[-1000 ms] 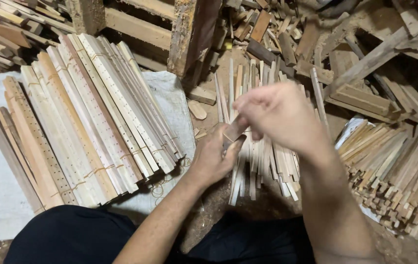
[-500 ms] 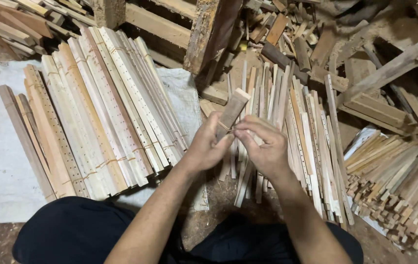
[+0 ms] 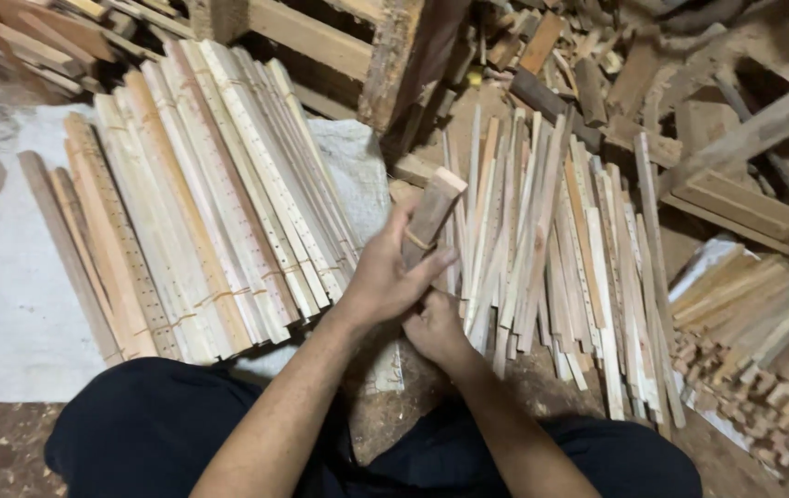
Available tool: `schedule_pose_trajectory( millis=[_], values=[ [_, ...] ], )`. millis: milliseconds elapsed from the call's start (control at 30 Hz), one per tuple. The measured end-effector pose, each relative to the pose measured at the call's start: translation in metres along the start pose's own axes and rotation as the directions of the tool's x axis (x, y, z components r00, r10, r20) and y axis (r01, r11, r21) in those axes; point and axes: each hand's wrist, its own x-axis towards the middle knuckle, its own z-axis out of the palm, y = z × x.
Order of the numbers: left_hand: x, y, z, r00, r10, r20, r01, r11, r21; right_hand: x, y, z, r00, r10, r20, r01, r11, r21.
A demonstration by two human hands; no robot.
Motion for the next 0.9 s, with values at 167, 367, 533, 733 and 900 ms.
schedule_pose_trajectory(
  millis=[167, 367, 533, 733, 900],
  values=[
    [-0.012, -0.049, 0.012, 0.985, -0.157, -0.075, 0.16, 0.986, 0.038, 0.004, 0.02, 0.01, 0.999, 0.031, 0.03, -0.032, 0.999, 0.014],
    [0.028, 0.018, -0.056, 0.875, -0.241, -0.42, 0.219, 0.97, -0.101, -0.041, -0.008, 0.033, 0.949, 0.268, 0.168, -0.203, 0.923, -0.326],
    [-0.001, -0.015, -0.08, 0.788, -0.43, -0.441, 0.324, 0.899, -0.296, -0.017, -0.045, 0.051, 0.975, -0.134, 0.177, 0.167, 0.969, -0.185],
    [-0.043, -0.04, -0.108, 0.775, -0.408, -0.482, 0.346, 0.913, -0.216, 0.026, -0.11, 0.098, 0.958, -0.22, 0.186, 0.239, 0.967, -0.086],
    [-0.078, -0.091, -0.17, 0.646, -0.456, -0.612, 0.563, 0.826, -0.022, 0.023, -0.118, 0.167, 0.924, -0.12, 0.363, 0.159, 0.984, -0.077]
  ],
)
